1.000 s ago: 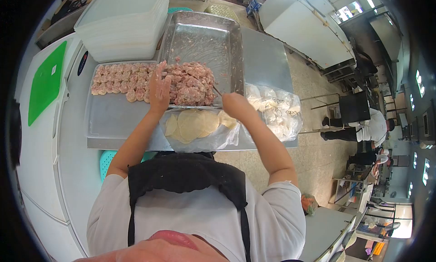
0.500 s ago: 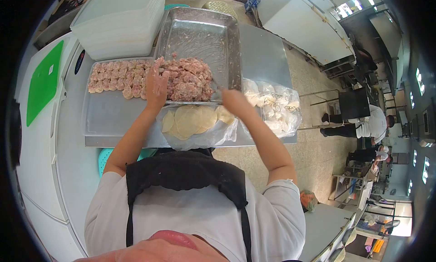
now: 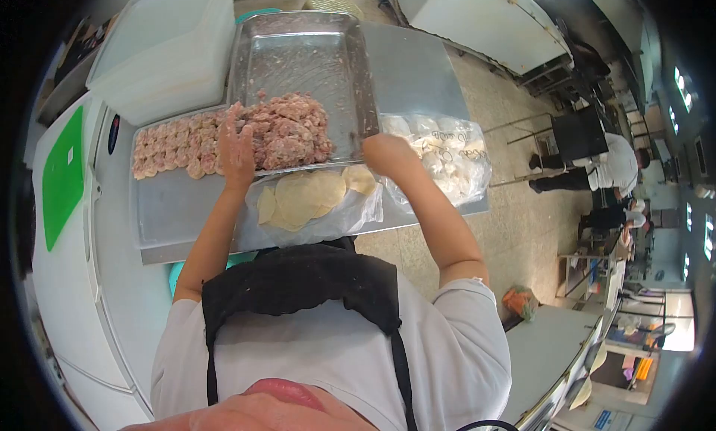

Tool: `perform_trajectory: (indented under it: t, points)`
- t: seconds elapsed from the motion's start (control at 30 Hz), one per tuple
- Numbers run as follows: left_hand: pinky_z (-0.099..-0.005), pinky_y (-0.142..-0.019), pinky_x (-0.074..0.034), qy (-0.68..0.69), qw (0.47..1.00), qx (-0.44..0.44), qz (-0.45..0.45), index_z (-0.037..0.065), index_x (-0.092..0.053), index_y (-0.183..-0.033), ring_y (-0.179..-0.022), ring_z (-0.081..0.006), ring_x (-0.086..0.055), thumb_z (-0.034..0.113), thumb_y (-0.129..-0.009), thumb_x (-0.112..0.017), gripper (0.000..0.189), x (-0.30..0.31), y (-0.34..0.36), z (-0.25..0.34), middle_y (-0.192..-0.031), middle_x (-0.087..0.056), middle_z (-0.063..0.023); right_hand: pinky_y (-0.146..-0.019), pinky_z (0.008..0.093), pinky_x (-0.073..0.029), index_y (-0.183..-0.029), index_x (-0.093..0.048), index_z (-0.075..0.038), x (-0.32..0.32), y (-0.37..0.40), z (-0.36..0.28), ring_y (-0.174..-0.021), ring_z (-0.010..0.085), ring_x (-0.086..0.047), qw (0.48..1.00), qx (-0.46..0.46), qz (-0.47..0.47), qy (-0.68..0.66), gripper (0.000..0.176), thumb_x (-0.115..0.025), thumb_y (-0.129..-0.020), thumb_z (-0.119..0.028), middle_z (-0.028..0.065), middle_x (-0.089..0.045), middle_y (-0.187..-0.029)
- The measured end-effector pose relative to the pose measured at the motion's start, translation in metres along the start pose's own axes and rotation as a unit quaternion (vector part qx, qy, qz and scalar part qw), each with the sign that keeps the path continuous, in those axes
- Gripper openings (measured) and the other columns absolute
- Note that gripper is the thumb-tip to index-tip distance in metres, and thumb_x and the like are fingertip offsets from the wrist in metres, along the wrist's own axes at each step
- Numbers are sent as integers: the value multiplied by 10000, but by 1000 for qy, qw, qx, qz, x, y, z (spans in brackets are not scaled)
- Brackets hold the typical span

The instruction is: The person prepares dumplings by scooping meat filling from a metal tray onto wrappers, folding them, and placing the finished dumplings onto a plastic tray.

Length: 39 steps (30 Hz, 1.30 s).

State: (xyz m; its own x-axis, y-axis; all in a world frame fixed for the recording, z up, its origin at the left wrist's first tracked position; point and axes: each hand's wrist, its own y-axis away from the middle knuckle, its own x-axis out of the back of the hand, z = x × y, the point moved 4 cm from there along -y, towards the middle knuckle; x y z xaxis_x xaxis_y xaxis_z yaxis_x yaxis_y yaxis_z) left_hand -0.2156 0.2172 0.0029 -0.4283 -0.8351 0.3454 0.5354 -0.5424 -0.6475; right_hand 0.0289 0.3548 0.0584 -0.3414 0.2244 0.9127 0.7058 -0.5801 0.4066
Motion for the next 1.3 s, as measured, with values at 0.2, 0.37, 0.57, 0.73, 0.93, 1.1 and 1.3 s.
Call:
perform_trajectory:
  t: [0.2, 0.37, 0.57, 0.73, 0.93, 1.1, 1.3]
  points:
    - [-457, -1030, -318, 11, 1000, 26, -7, 5, -447, -1340, -1191, -366, -470, 282, -942, -499, 487, -1, 1, 1, -1309, -510, -190, -668, 453, -539, -775, -697, -18, 4, -3, 1, -761, 356, -674, 995, 44, 91, -4, 171, -541, -773, -89, 201, -674, -782]
    - [-460, -1030, -318, -23, 1000, 16, -11, 6, -444, -1340, -1194, -370, -464, 288, -945, -495, 488, -1, 0, 1, -1314, -505, -186, -592, 423, -536, -739, -694, -44, -9, -39, 19, -701, 325, -675, 985, 24, 164, 52, 135, -576, -746, -110, 166, -679, -769]
    - [-460, -1031, -305, -4, 1000, 22, -6, 0, -428, -1349, -1197, -374, -461, 324, -950, -487, 518, 1, 0, 0, -1307, -502, -204, -586, 422, -533, -669, -662, -45, 16, -47, 0, -699, 316, -674, 983, 87, 157, 33, 99, -604, -721, -105, 154, -662, -710]
    - [-457, -1046, -290, 1, 999, 30, -18, -10, -416, -1357, -1213, -380, -448, 340, -957, -457, 533, 3, -3, 6, -1322, -491, -205, -614, 426, -545, -721, -682, -51, 5, -74, -2, -737, 331, -680, 978, 140, 149, 40, 138, -563, -763, -106, 167, -680, -764]
    - [-462, -1072, -265, 5, 998, 51, -27, -11, -392, -1374, -1254, -379, -411, 370, -964, -410, 560, 2, 0, 1, -1364, -454, -209, -629, 445, -546, -754, -686, -41, 50, -152, 56, -750, 335, -681, 968, 59, 238, 61, 145, -564, -777, -116, 187, -682, -822]
    - [-458, -1091, -250, 9, 999, 47, -19, -34, -376, -1382, -1283, -376, -391, 416, -978, -349, 605, 3, 0, 2, -1381, -441, -211, -670, 436, -541, -873, -675, -44, 12, -177, 20, -809, 331, -673, 973, 110, 196, 44, 156, -550, -806, -109, 183, -679, -866]
    - [-460, -1106, -237, 5, 999, 46, -25, -48, -373, -1384, -1307, -376, -375, 447, -990, -305, 636, 8, 1, 3, -1393, -436, -216, -690, 445, -530, -848, -672, -36, 67, -149, 19, -819, 336, -666, 970, 174, 155, 64, 153, -530, -813, -82, 173, -676, -848]
